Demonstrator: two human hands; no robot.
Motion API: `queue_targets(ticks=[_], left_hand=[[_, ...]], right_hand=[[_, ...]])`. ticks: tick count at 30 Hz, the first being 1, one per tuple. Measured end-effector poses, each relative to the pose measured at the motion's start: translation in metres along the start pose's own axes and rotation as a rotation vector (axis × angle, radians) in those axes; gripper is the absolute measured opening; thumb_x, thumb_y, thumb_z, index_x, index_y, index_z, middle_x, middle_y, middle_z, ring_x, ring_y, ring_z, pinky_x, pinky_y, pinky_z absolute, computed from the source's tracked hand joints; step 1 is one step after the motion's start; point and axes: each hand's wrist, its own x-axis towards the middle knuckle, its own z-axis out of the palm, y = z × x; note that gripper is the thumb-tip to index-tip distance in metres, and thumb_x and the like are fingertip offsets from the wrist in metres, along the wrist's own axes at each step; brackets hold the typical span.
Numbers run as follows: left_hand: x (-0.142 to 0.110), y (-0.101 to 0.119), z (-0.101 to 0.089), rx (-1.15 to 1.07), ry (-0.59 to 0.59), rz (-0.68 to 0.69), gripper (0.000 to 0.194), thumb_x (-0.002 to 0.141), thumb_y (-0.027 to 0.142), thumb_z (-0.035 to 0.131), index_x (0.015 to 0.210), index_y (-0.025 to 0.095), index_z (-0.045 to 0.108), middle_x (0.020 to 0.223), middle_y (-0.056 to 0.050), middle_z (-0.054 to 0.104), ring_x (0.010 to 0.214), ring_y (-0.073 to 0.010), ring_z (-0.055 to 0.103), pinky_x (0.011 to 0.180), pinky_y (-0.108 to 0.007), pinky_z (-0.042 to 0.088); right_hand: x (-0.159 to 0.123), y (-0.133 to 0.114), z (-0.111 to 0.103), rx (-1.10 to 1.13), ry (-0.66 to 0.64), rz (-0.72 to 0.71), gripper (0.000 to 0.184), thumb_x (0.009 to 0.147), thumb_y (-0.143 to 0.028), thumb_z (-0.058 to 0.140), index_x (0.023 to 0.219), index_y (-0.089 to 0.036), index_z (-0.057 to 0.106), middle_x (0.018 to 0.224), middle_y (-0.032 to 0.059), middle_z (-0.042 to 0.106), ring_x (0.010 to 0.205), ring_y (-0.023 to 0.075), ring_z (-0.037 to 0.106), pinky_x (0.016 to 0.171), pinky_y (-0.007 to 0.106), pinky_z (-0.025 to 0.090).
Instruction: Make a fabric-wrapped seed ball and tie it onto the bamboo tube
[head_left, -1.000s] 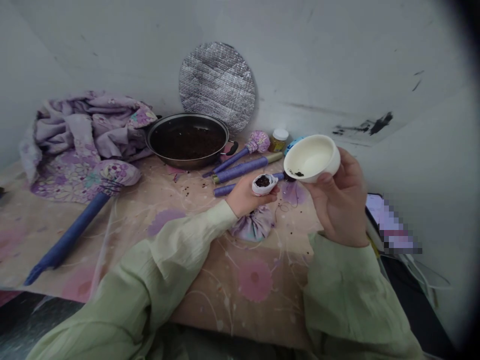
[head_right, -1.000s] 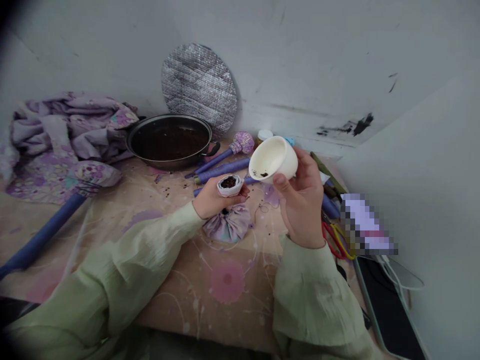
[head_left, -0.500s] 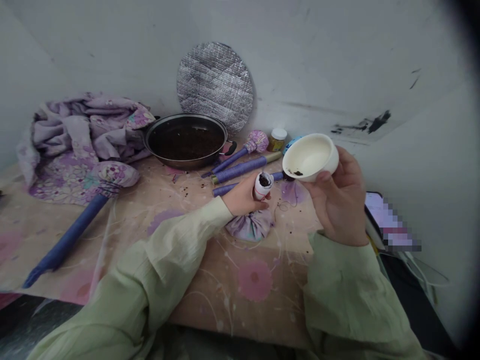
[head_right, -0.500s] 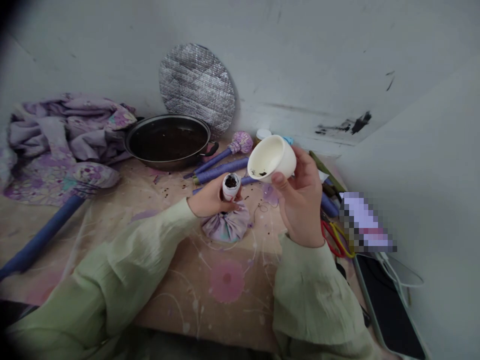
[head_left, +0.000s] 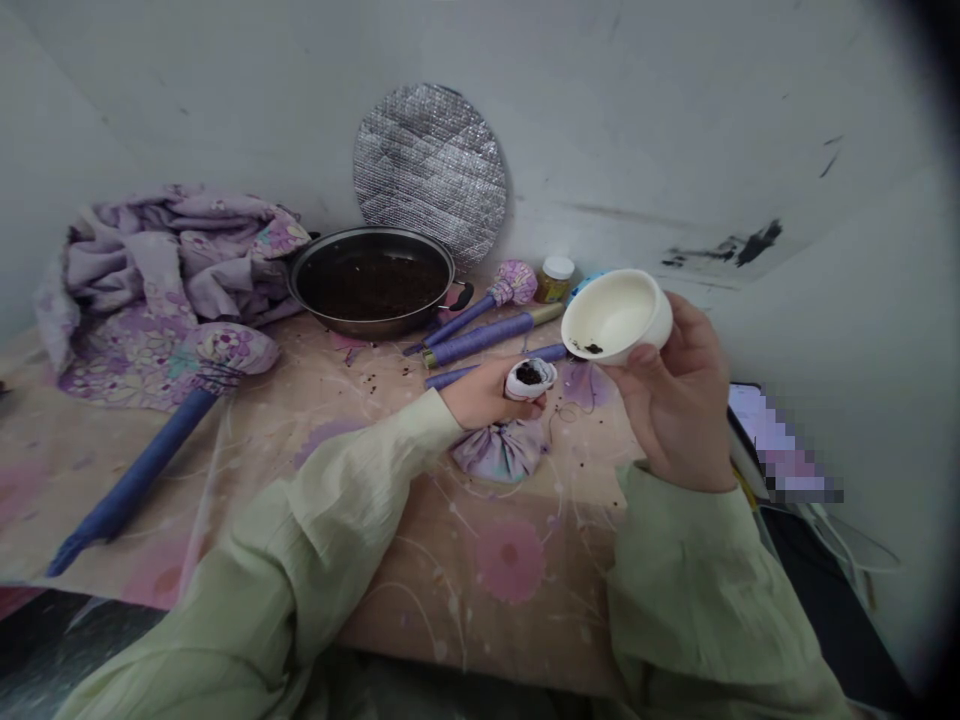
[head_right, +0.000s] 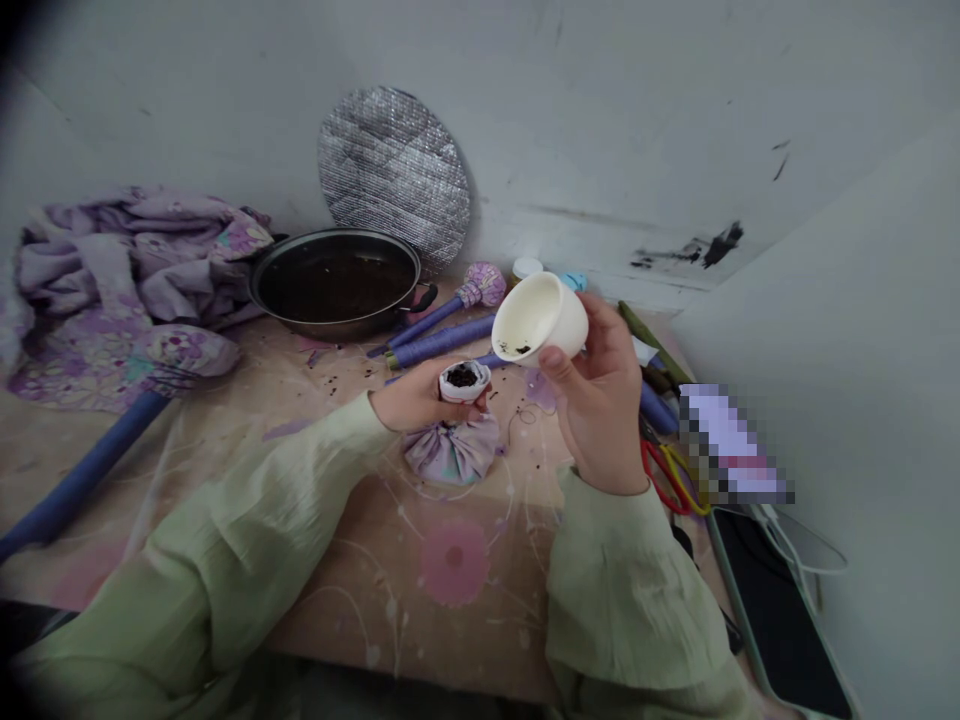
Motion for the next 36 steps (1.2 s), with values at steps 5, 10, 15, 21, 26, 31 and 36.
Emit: queue_targets(ticks=[5,10,15,21,26,31,36], left_hand=[[0.000,0.001,-0.001,0.102,0.026,0.012,0.026,0.059,0.014,0.073,0.077,0.012,0.055,0.075,-0.002,0.061,0.072,-0.0123,0.057,0.071,-0.029,0.046],[0.001,0.003,0.000,0.179,0.060,0.034,0.025,0.062,0.020,0.074,0.073,0.012,0.054,0.071,0.000,0.058,0.067,-0.0114,0.053,0.069,-0.028,0.044],[0.001,0.002,0.005,0.189,0.106,0.109,0.032,0.065,0.023,0.072,0.090,0.012,0.056,0.078,-0.002,0.059,0.074,-0.0142,0.054,0.074,-0.030,0.043],[0.002,-0.005,0.007,0.252,0.128,0.141,0.041,0.068,0.025,0.071,0.104,0.012,0.057,0.100,-0.008,0.063,0.090,-0.0189,0.057,0.086,-0.035,0.043],[0.002,-0.006,0.008,0.271,0.133,0.155,0.041,0.071,0.027,0.068,0.106,0.010,0.056,0.103,-0.011,0.064,0.093,-0.0214,0.058,0.087,-0.036,0.044],[0.002,-0.008,0.010,0.300,0.164,0.131,0.047,0.070,0.027,0.069,0.111,0.011,0.053,0.109,-0.012,0.063,0.100,-0.0247,0.058,0.089,-0.040,0.044],[0.001,-0.008,0.011,0.283,0.161,0.137,0.049,0.070,0.026,0.068,0.112,0.008,0.052,0.110,-0.014,0.063,0.102,-0.0262,0.058,0.091,-0.041,0.044]], right_hand=[[-0.001,-0.001,0.000,-0.031,-0.011,0.008,0.046,0.066,-0.028,0.076,0.108,-0.026,0.059,0.123,0.0032,0.055,0.115,0.0228,0.051,0.106,0.051,0.035],[-0.001,0.002,-0.002,-0.120,-0.113,0.004,0.048,0.065,-0.026,0.076,0.110,-0.032,0.060,0.119,-0.0006,0.059,0.114,0.0213,0.053,0.105,0.045,0.039],[-0.002,0.004,-0.003,-0.184,-0.197,-0.005,0.054,0.064,-0.023,0.078,0.113,-0.033,0.058,0.122,-0.0014,0.058,0.115,0.0197,0.053,0.103,0.041,0.042],[-0.007,0.000,0.001,-0.222,-0.234,-0.015,0.059,0.064,-0.025,0.078,0.118,-0.033,0.056,0.129,-0.0019,0.054,0.122,0.0219,0.049,0.106,0.045,0.039],[-0.012,-0.007,0.009,-0.296,-0.252,-0.032,0.062,0.064,-0.025,0.078,0.122,-0.030,0.055,0.134,-0.0014,0.051,0.129,0.0241,0.041,0.113,0.046,0.027],[-0.016,-0.012,0.013,-0.382,-0.279,-0.036,0.063,0.069,-0.026,0.074,0.127,-0.032,0.050,0.141,-0.0016,0.045,0.134,0.0248,0.035,0.115,0.048,0.021],[-0.018,-0.012,0.014,-0.488,-0.311,-0.074,0.064,0.073,-0.029,0.070,0.132,-0.033,0.045,0.144,-0.0023,0.040,0.136,0.0246,0.032,0.116,0.047,0.019]])
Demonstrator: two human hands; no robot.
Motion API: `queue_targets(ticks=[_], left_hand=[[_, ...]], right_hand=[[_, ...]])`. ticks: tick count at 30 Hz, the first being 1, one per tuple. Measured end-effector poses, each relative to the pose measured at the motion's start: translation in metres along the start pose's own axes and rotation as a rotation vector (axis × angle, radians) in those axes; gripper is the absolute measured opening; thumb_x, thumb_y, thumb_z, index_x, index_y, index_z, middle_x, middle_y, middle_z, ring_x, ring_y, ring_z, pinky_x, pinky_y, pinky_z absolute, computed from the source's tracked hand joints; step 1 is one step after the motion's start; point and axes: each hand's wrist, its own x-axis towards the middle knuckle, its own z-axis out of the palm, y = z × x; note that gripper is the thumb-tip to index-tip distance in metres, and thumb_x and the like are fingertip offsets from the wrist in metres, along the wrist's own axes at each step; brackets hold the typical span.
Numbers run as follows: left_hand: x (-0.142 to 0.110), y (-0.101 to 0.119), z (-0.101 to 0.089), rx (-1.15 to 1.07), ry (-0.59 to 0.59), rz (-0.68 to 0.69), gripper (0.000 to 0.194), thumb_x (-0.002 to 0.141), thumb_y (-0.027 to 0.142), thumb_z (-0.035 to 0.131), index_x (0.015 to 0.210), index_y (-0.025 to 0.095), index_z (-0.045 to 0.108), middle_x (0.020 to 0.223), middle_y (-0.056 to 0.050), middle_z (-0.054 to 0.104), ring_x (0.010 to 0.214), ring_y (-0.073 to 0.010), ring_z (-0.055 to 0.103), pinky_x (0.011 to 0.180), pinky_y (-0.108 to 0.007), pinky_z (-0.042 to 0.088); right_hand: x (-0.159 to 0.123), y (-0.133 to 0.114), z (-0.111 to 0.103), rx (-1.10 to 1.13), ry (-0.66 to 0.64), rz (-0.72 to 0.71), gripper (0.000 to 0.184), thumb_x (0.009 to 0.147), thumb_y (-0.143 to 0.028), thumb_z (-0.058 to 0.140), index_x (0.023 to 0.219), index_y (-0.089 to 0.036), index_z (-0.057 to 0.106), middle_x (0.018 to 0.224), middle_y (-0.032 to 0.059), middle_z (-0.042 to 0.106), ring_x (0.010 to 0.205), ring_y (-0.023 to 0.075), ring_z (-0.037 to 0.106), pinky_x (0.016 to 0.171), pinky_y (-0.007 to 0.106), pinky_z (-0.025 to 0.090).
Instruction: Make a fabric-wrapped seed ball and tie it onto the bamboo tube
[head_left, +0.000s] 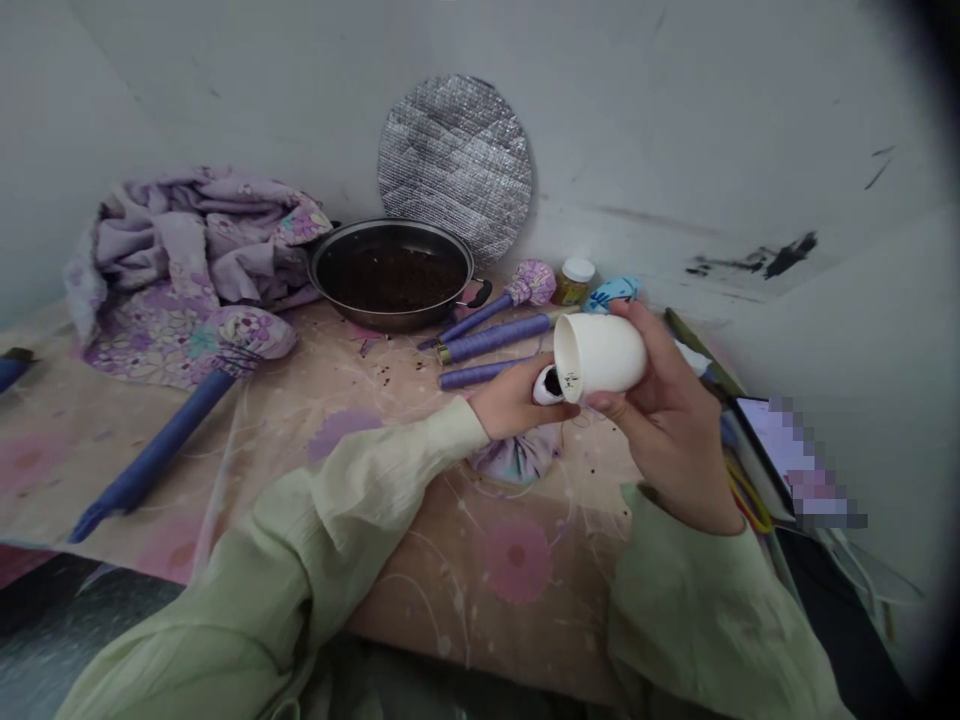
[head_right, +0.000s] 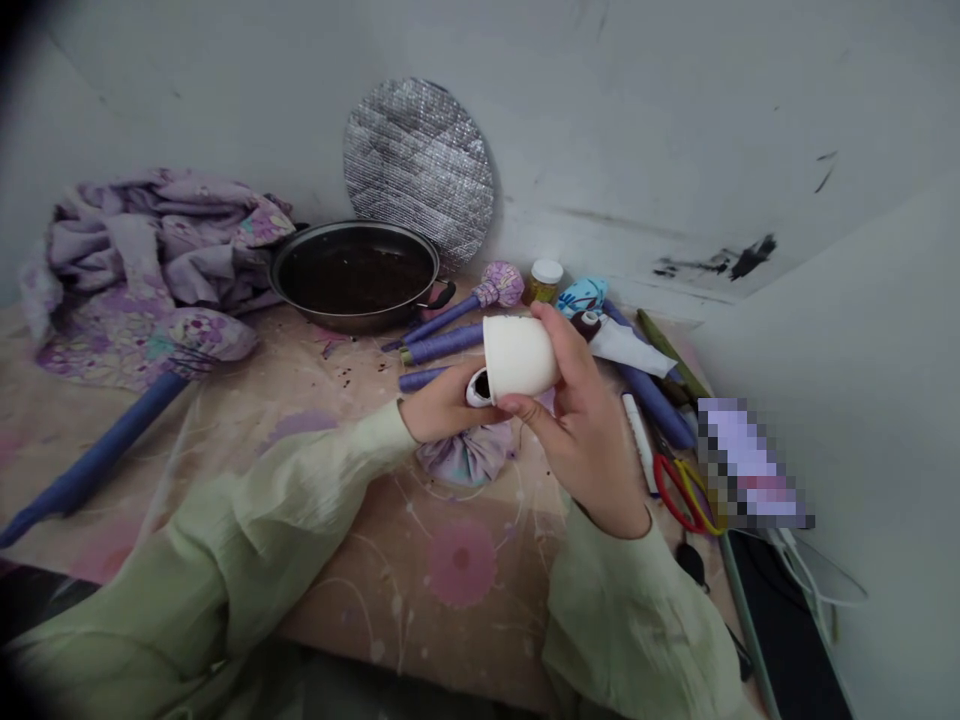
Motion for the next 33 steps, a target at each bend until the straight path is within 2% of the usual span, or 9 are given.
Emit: queue_targets(ticks=[4,10,17,24,28,33], left_hand=[[0.000,0.000,0.001,0.011,0.009,-0.016,0.046,0.070,0.025,0.069,0.111,0.011,0.054,0.110,-0.012,0.063,0.102,-0.0261,0.058,0.091,-0.041,0.044],[-0.001,-0.001,0.002,-0.009,0.026,-0.024,0.050,0.069,0.025,0.069,0.114,0.010,0.052,0.116,-0.014,0.061,0.108,-0.0287,0.056,0.093,-0.043,0.043],[-0.001,0.000,0.002,-0.027,0.013,-0.029,0.049,0.070,0.023,0.069,0.114,0.010,0.052,0.117,-0.015,0.061,0.108,-0.0279,0.057,0.094,-0.044,0.043],[0.000,-0.007,0.004,-0.060,0.006,-0.011,0.051,0.068,0.023,0.071,0.114,0.012,0.054,0.116,-0.013,0.062,0.108,-0.0267,0.057,0.095,-0.042,0.043],[0.000,-0.009,0.004,-0.034,0.009,-0.013,0.048,0.068,0.023,0.071,0.112,0.012,0.055,0.111,-0.012,0.064,0.103,-0.0262,0.058,0.091,-0.041,0.044],[0.000,-0.003,0.001,0.057,-0.006,-0.020,0.038,0.070,0.026,0.069,0.103,0.012,0.056,0.097,-0.007,0.064,0.088,-0.0208,0.059,0.080,-0.035,0.046]], right_hand=[[-0.001,0.001,0.000,-0.078,-0.031,-0.033,0.065,0.075,-0.030,0.069,0.134,-0.035,0.042,0.145,-0.0037,0.038,0.136,0.0239,0.031,0.116,0.044,0.020],[-0.002,0.002,0.001,-0.096,-0.046,-0.071,0.067,0.077,-0.029,0.067,0.137,-0.036,0.038,0.146,-0.0071,0.036,0.138,0.0225,0.027,0.118,0.044,0.015],[-0.002,0.001,0.002,-0.065,-0.053,-0.066,0.070,0.075,-0.026,0.069,0.138,-0.032,0.037,0.148,-0.0032,0.035,0.139,0.0253,0.026,0.117,0.047,0.015],[0.000,0.002,-0.001,-0.181,-0.153,-0.190,0.071,0.076,-0.023,0.068,0.138,-0.036,0.036,0.149,-0.0060,0.032,0.140,0.0251,0.023,0.118,0.047,0.012],[0.000,0.000,-0.002,-0.159,-0.124,-0.190,0.068,0.075,-0.026,0.068,0.136,-0.036,0.039,0.147,-0.0065,0.035,0.139,0.0259,0.024,0.117,0.048,0.012],[0.001,0.004,-0.008,-0.094,-0.080,-0.139,0.063,0.080,-0.031,0.062,0.138,-0.033,0.038,0.147,-0.0032,0.035,0.138,0.0250,0.028,0.117,0.042,0.021]])
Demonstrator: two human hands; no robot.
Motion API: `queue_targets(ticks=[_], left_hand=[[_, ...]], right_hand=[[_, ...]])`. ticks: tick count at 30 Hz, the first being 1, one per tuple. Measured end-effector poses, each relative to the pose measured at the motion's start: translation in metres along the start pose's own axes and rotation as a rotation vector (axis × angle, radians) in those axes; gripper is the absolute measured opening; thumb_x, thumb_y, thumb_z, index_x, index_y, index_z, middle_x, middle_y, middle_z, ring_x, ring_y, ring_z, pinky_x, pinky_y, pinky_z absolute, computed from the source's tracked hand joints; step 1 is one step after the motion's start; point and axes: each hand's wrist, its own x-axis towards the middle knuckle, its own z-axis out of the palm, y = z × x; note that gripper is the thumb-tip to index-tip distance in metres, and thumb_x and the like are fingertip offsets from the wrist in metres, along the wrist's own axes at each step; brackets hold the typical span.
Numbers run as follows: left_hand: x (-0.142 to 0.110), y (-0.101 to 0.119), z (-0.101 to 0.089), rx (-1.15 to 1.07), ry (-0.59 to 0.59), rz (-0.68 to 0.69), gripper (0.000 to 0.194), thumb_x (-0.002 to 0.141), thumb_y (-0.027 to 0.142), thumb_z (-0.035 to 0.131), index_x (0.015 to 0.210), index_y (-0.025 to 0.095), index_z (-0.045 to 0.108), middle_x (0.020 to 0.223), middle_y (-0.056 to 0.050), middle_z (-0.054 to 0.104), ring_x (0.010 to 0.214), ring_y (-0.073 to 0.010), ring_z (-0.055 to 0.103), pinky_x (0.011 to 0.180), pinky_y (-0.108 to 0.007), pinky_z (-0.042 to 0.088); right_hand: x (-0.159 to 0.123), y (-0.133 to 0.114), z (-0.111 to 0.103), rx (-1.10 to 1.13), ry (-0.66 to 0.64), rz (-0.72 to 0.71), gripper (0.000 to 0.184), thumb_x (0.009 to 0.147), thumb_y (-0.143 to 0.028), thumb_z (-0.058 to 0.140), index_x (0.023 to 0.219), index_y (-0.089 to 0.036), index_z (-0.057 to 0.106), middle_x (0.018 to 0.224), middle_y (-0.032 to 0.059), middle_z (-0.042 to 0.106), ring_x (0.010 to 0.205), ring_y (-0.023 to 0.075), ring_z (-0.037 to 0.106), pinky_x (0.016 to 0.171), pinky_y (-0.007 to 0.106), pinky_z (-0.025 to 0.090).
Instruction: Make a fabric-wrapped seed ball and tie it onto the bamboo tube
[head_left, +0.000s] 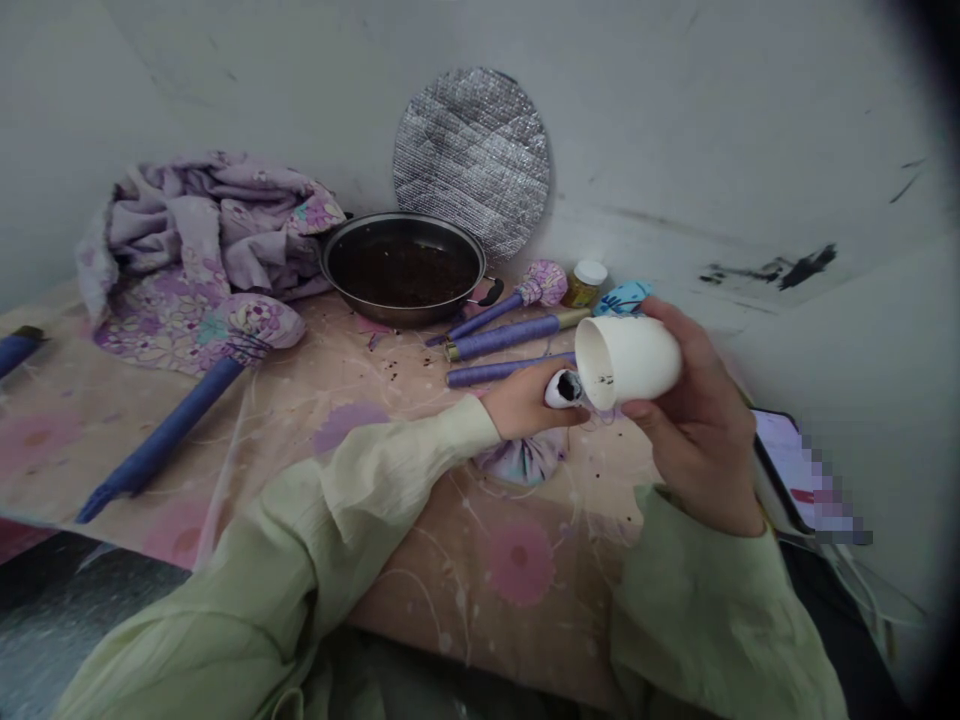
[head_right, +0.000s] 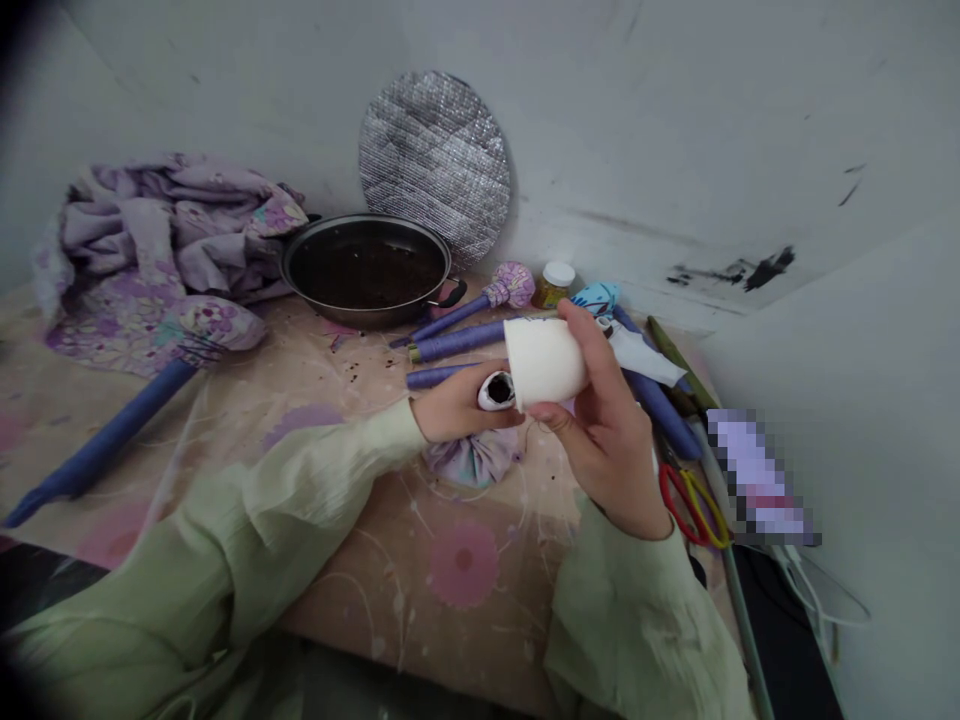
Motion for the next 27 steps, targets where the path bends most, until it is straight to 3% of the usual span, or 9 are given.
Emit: queue_targets(ticks=[5,12,18,23,27], left_hand=[[0.000,0.005,-0.002,0.025,0.004,-0.013,0.035,0.069,0.025,0.069,0.098,0.011,0.056,0.090,-0.005,0.062,0.081,-0.0183,0.057,0.075,-0.032,0.046],[0.000,0.001,0.000,-0.040,0.003,0.012,0.039,0.070,0.023,0.068,0.105,0.012,0.055,0.102,-0.008,0.064,0.091,-0.0209,0.058,0.083,-0.035,0.045],[0.001,0.001,-0.002,0.018,0.011,-0.009,0.030,0.069,0.026,0.069,0.092,0.012,0.056,0.085,-0.003,0.061,0.078,-0.0169,0.055,0.075,-0.032,0.045],[0.004,0.001,-0.005,-0.045,-0.006,-0.041,0.026,0.066,0.027,0.071,0.080,0.013,0.055,0.074,0.001,0.054,0.070,-0.0122,0.050,0.068,-0.028,0.042],[0.004,0.000,-0.007,-0.126,-0.020,-0.062,0.025,0.065,0.027,0.071,0.080,0.012,0.056,0.073,0.001,0.054,0.068,-0.0110,0.049,0.066,-0.026,0.041]], right_hand=[[0.002,0.011,-0.002,0.064,0.052,-0.015,0.059,0.080,-0.027,0.063,0.136,-0.026,0.043,0.143,0.0051,0.041,0.133,0.0255,0.036,0.114,0.042,0.026],[0.001,0.008,0.005,0.043,-0.006,-0.045,0.063,0.078,-0.024,0.065,0.136,-0.029,0.041,0.147,0.0024,0.036,0.137,0.0251,0.029,0.116,0.045,0.020],[0.003,0.021,0.003,0.189,0.246,-0.107,0.068,0.064,-0.030,0.079,0.127,-0.028,0.052,0.133,0.0055,0.051,0.126,0.0257,0.045,0.109,0.047,0.033],[0.004,0.029,-0.001,0.201,0.420,0.115,0.078,0.050,-0.022,0.085,0.122,-0.022,0.056,0.128,0.0099,0.054,0.117,0.0260,0.053,0.103,0.048,0.039],[0.005,0.031,-0.001,0.250,0.535,0.263,0.058,0.058,-0.023,0.080,0.112,-0.017,0.059,0.116,0.0105,0.062,0.105,0.0213,0.060,0.099,0.045,0.043]])
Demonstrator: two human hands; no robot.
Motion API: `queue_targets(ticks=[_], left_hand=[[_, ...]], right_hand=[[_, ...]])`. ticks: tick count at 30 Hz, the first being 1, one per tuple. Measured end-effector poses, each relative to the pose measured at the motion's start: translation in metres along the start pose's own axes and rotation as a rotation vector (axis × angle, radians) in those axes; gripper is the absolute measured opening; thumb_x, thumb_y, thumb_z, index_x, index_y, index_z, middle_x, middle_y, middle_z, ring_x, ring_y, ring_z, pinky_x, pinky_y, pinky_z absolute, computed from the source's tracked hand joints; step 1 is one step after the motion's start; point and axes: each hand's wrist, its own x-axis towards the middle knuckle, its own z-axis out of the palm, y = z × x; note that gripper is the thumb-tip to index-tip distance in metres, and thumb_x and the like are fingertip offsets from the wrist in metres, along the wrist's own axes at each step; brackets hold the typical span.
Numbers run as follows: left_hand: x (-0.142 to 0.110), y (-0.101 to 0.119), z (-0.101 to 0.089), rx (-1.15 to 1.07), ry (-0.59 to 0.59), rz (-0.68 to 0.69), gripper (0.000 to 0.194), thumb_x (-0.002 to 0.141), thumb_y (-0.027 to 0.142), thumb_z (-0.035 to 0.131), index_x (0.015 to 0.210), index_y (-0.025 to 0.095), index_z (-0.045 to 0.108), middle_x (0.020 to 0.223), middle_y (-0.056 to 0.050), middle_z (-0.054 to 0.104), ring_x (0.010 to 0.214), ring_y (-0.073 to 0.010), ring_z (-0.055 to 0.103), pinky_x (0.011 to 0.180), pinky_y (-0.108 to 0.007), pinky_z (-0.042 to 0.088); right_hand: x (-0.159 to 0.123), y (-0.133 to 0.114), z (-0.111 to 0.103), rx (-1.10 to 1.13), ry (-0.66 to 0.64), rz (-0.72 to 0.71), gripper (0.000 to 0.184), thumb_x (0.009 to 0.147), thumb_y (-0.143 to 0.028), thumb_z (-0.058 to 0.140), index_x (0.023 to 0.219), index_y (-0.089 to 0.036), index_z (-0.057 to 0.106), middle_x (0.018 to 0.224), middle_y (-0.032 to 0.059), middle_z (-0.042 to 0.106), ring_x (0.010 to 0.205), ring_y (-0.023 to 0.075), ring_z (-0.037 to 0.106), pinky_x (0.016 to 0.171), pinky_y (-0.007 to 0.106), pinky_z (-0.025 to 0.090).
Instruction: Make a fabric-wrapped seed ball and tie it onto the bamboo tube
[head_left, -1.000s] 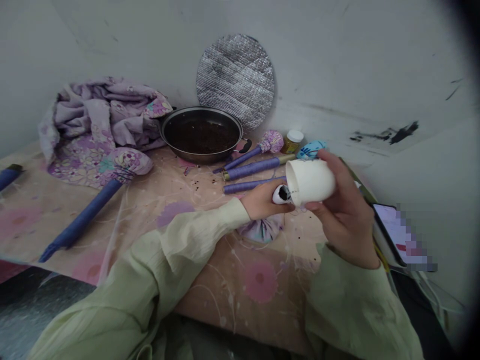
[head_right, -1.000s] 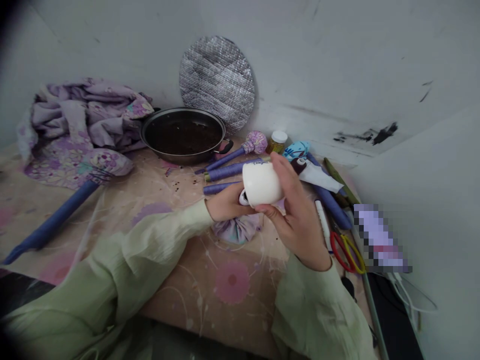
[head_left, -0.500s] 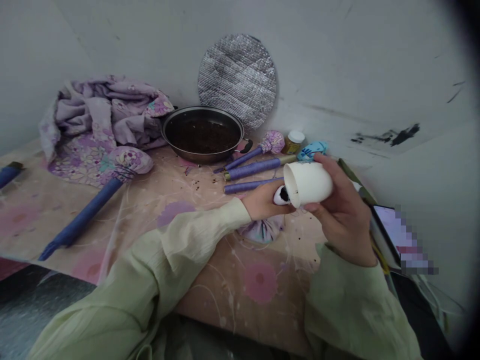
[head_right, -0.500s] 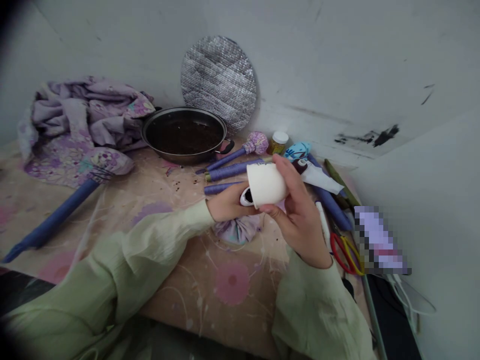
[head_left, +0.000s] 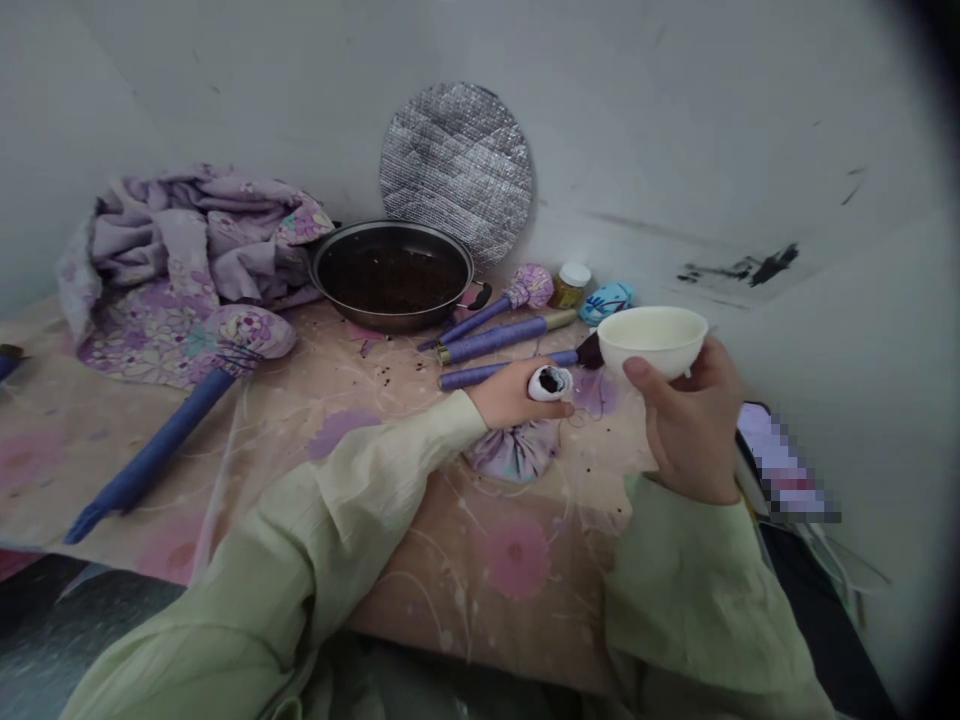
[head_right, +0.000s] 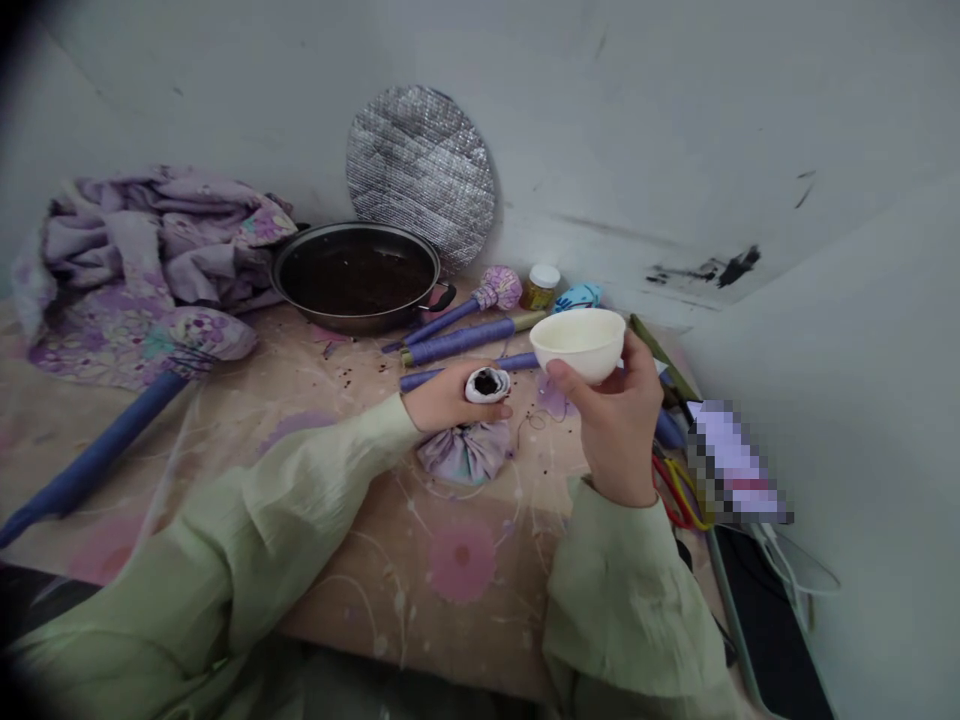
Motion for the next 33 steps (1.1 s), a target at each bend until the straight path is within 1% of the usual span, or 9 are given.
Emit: queue_targets(ticks=[2,5,10,15,20,24,28,31,33], left_hand=[[0.000,0.000,0.000,-0.056,-0.011,-0.007,0.024,0.067,0.028,0.070,0.080,0.011,0.058,0.074,-0.001,0.057,0.069,-0.0115,0.051,0.067,-0.026,0.042],[-0.002,-0.001,-0.001,-0.150,-0.035,-0.017,0.028,0.068,0.031,0.070,0.083,0.010,0.062,0.081,-0.005,0.062,0.074,-0.0130,0.055,0.071,-0.027,0.043],[-0.005,-0.003,-0.001,-0.200,-0.028,0.009,0.043,0.063,0.037,0.075,0.094,0.009,0.063,0.085,-0.005,0.063,0.077,-0.0136,0.056,0.079,-0.030,0.043],[-0.010,-0.008,-0.002,-0.202,-0.021,-0.005,0.051,0.059,0.035,0.079,0.099,0.010,0.059,0.077,-0.003,0.062,0.074,-0.0129,0.056,0.080,-0.031,0.043],[-0.018,-0.008,-0.004,-0.310,-0.034,-0.096,0.048,0.060,0.040,0.077,0.093,0.009,0.060,0.083,-0.006,0.063,0.075,-0.0123,0.056,0.076,-0.029,0.044],[-0.021,-0.006,-0.004,-0.277,-0.047,-0.092,0.049,0.062,0.038,0.076,0.097,0.010,0.058,0.083,-0.006,0.063,0.076,-0.0119,0.057,0.077,-0.029,0.044],[-0.023,-0.009,-0.005,-0.204,-0.034,-0.070,0.050,0.062,0.032,0.077,0.102,0.011,0.054,0.087,-0.006,0.063,0.079,-0.0125,0.058,0.079,-0.030,0.045],[-0.028,-0.013,-0.011,-0.145,-0.011,-0.026,0.056,0.062,0.028,0.077,0.109,0.013,0.052,0.103,-0.010,0.062,0.090,-0.0155,0.059,0.082,-0.031,0.045],[-0.032,-0.014,-0.019,-0.098,-0.010,0.016,0.062,0.064,0.027,0.075,0.118,0.016,0.048,0.116,-0.012,0.058,0.101,-0.0185,0.057,0.086,-0.032,0.045]], right_hand=[[0.002,0.004,-0.003,0.042,0.031,0.075,0.046,0.063,-0.027,0.077,0.105,-0.014,0.061,0.110,0.0105,0.065,0.102,0.0202,0.061,0.098,0.043,0.043],[0.004,0.017,-0.013,0.026,0.098,0.164,0.043,0.062,-0.032,0.077,0.098,-0.015,0.063,0.105,0.0085,0.066,0.101,0.0199,0.061,0.098,0.043,0.043],[-0.008,0.052,-0.031,-0.114,0.111,0.263,0.051,0.054,-0.033,0.080,0.098,-0.016,0.060,0.105,0.0091,0.066,0.096,0.0208,0.062,0.093,0.043,0.046],[-0.020,0.092,-0.041,-0.266,0.199,0.332,0.077,0.040,-0.029,0.083,0.107,-0.015,0.047,0.112,0.0133,0.061,0.096,0.0220,0.062,0.088,0.041,0.048],[-0.023,0.116,-0.048,-0.396,0.190,0.341,0.075,0.040,-0.035,0.082,0.103,-0.015,0.046,0.107,0.0137,0.061,0.093,0.0236,0.061,0.087,0.043,0.046],[-0.026,0.122,-0.050,-0.442,0.186,0.325,0.076,0.039,-0.039,0.082,0.102,-0.015,0.047,0.104,0.0141,0.061,0.094,0.0258,0.060,0.088,0.047,0.044],[-0.028,0.119,-0.050,-0.477,0.167,0.290,0.083,0.041,-0.041,0.080,0.110,-0.011,0.046,0.112,0.0180,0.057,0.101,0.0276,0.056,0.092,0.049,0.040],[-0.030,0.103,-0.049,-0.513,0.189,0.253,0.095,0.039,-0.039,0.082,0.120,-0.010,0.042,0.125,0.0225,0.047,0.117,0.0316,0.045,0.099,0.052,0.032],[-0.033,0.083,-0.046,-0.553,0.250,0.146,0.097,0.045,-0.040,0.080,0.127,-0.011,0.038,0.133,0.0230,0.038,0.123,0.0317,0.038,0.101,0.053,0.029]])
